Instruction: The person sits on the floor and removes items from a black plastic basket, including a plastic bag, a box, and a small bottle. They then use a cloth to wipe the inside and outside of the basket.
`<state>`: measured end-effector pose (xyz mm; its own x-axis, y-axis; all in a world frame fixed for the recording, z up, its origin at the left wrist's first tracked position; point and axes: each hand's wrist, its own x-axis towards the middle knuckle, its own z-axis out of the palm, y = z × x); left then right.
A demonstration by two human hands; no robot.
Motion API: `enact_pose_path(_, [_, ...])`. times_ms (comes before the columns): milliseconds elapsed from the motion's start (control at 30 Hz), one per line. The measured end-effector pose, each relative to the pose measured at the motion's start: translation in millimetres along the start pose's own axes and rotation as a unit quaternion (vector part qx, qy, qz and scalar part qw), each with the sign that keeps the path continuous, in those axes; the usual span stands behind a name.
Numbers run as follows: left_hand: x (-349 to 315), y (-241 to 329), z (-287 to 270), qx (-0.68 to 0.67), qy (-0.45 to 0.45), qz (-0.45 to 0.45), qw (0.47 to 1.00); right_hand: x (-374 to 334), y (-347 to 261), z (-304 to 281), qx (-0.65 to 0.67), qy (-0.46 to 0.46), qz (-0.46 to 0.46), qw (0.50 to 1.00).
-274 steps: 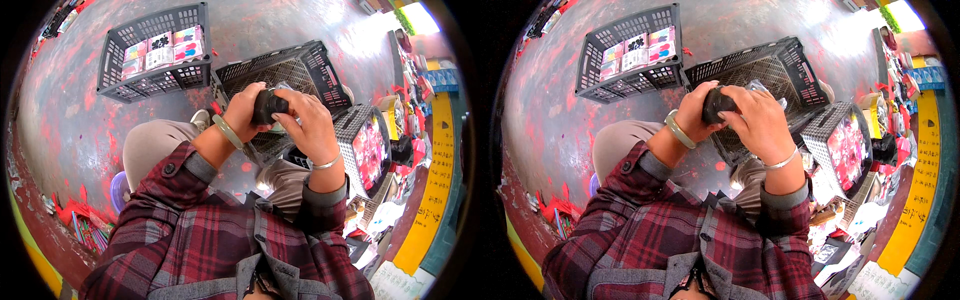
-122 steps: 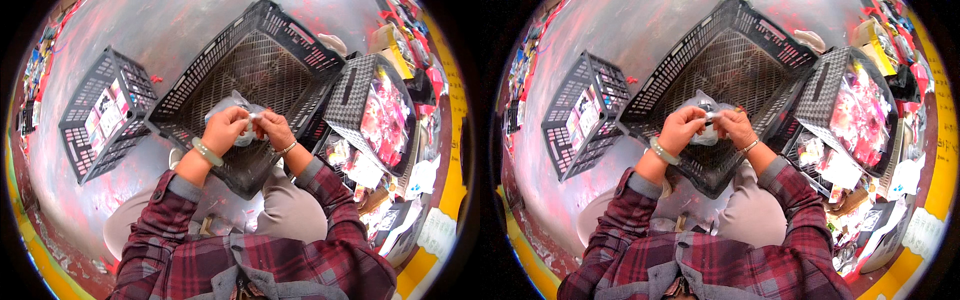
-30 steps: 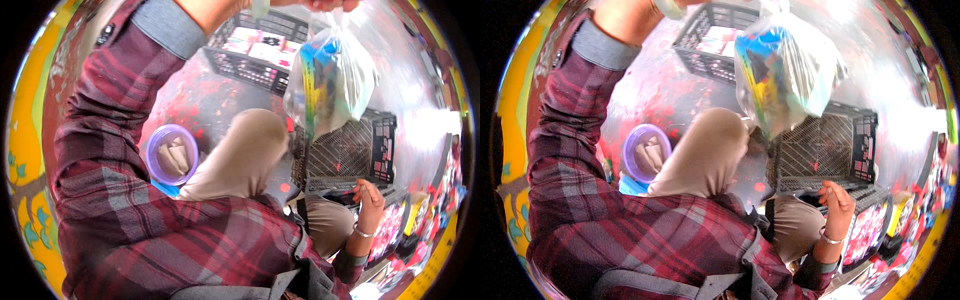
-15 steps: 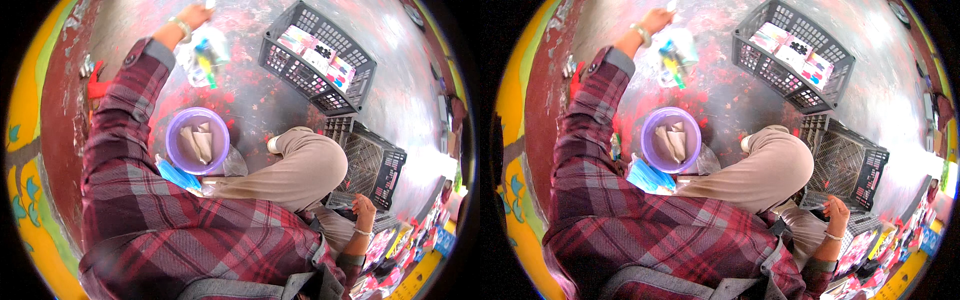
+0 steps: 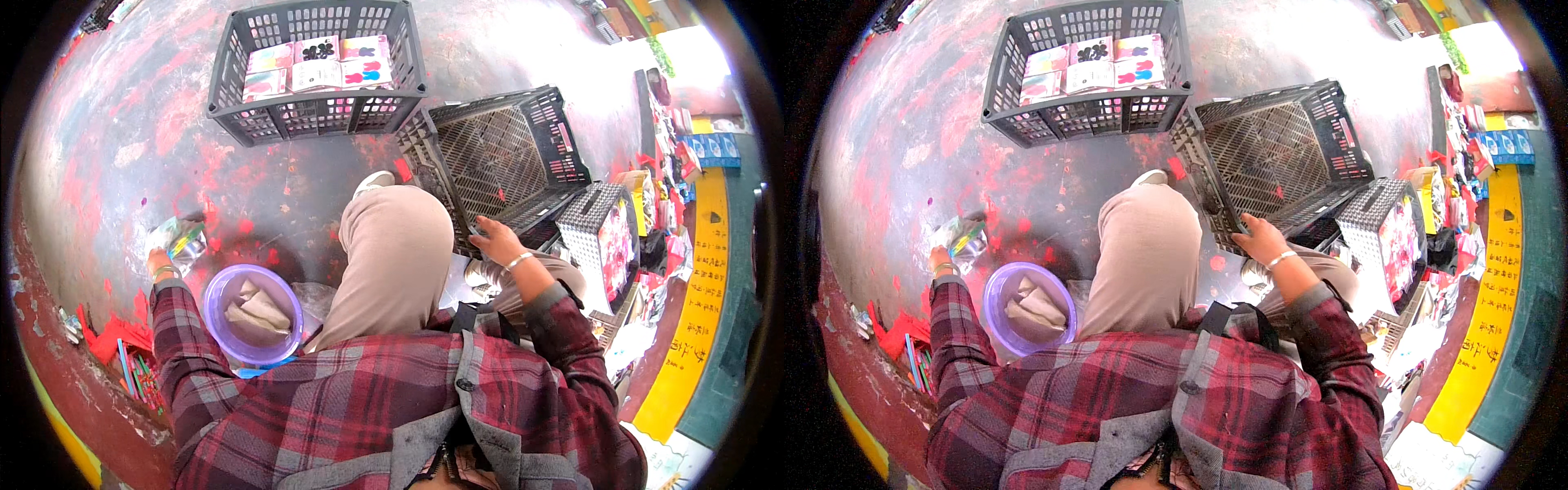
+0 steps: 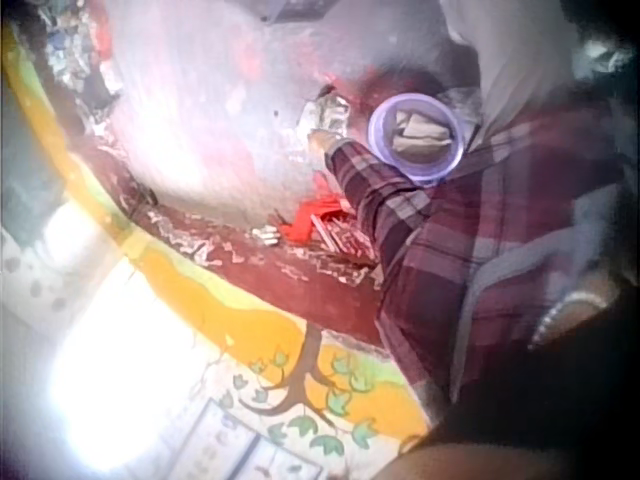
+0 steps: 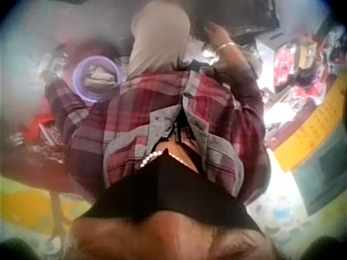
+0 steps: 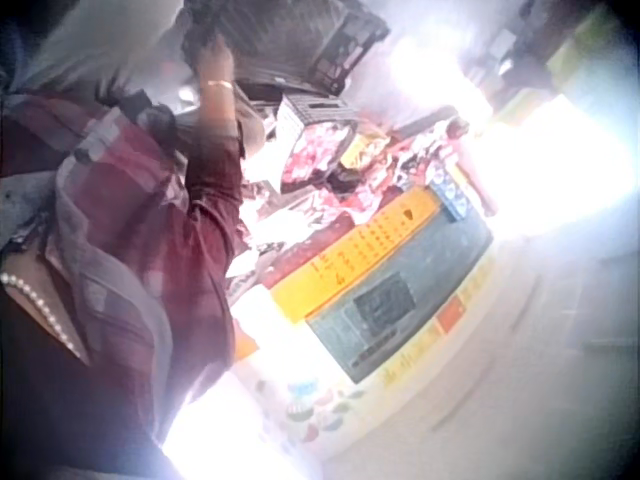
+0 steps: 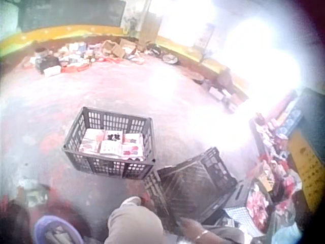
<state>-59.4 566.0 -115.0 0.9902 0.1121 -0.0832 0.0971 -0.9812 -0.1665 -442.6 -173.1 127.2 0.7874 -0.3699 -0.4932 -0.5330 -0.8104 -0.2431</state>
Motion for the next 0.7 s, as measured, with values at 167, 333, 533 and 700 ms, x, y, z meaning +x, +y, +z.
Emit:
enact_pose_path(167, [-39, -3, -54, -0.224, 0.022, -0.108, 0.968, 29, -6, 39, -0.029, -0.056, 0.086, 0.994])
enact_pose_path(333, [-117, 10, -50, -0.116, 0.133, -0.046, 0.983, 51, 37, 88, -0.017, -0.008, 0.151, 0.988])
enact_pose_path(533, [-245, 57, 13, -0.011, -0.116, 0.005, 0.993, 47, 39, 85, 0.001, 0.075, 0.165, 0.983])
enact_pose_path(700, [-325, 124, 32, -0.193, -0.158, -0.146, 0.957, 25, 10, 66, -0.02, -0.009, 0.14, 0.99])
